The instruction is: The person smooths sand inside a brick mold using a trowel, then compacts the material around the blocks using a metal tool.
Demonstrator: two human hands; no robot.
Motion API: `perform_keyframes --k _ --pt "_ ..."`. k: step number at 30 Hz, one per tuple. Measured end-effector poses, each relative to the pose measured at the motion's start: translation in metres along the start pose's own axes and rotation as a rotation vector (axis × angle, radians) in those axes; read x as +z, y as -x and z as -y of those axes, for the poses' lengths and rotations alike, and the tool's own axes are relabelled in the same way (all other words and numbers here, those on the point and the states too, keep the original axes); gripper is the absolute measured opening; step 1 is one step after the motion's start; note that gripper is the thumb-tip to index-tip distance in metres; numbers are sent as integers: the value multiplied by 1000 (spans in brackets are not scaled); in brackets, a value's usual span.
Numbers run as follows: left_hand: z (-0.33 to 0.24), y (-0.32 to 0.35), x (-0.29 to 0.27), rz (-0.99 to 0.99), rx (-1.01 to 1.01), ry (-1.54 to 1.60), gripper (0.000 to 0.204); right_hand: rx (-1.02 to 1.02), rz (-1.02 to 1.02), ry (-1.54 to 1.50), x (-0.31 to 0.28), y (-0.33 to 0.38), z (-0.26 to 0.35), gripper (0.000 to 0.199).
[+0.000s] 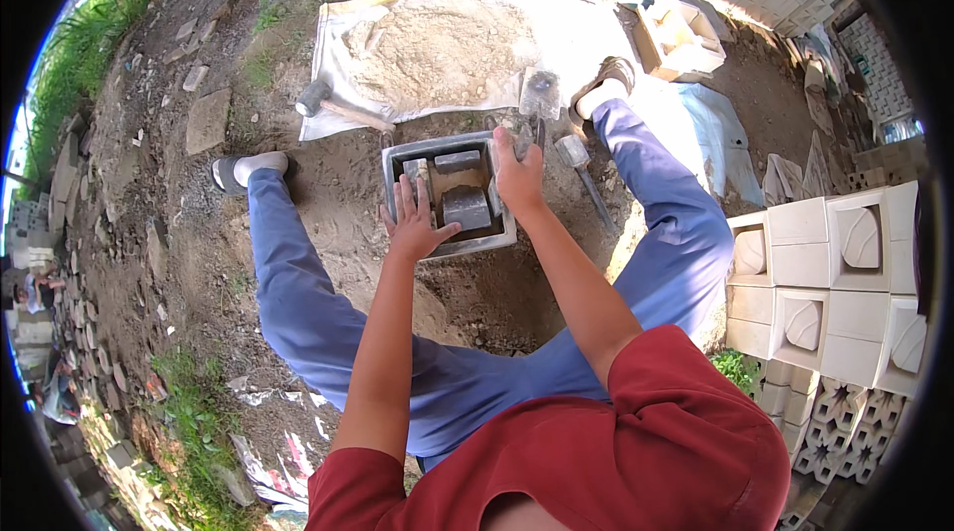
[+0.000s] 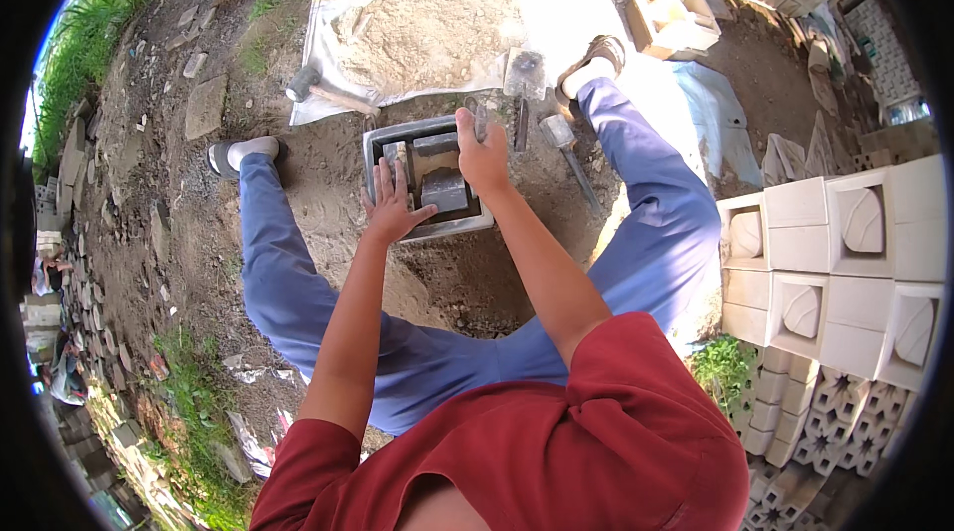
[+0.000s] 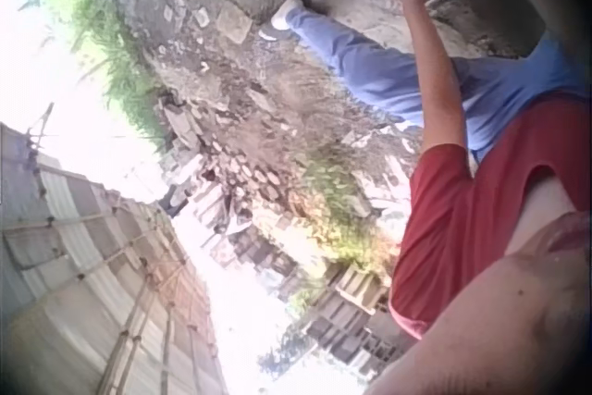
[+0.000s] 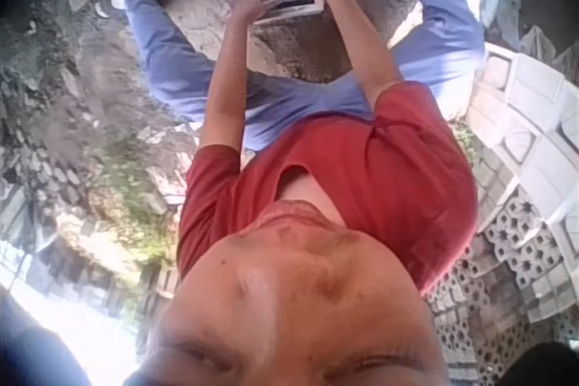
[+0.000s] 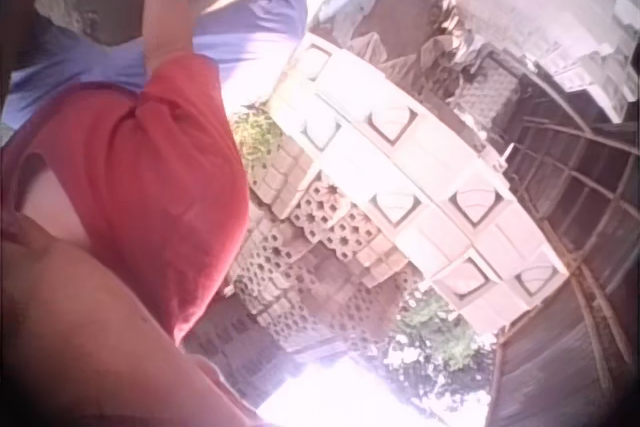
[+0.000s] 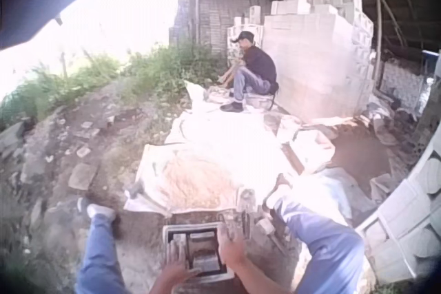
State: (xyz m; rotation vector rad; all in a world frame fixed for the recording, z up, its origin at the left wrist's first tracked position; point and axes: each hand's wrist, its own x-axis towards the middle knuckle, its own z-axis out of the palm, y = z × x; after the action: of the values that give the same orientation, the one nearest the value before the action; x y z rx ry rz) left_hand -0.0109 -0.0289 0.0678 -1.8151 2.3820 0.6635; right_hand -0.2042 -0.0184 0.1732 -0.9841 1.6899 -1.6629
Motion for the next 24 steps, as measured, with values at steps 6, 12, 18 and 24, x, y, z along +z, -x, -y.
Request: perform_keyframes --k 6,12,18,24 --pt "-41 -13 10 20 87 29 131 -7 100 -5 -34 -42 -73 41" --pt "-46 -15 7 -9 104 46 130 17 73 29 -31 -57 -80 55" --pt "-24 -8 8 -25 62 45 128 -132 -190 97 6 -47 -47 58" --pt "-19 -8 3 -17 58 31 130 -72 7 -13 12 -61 -52 57"
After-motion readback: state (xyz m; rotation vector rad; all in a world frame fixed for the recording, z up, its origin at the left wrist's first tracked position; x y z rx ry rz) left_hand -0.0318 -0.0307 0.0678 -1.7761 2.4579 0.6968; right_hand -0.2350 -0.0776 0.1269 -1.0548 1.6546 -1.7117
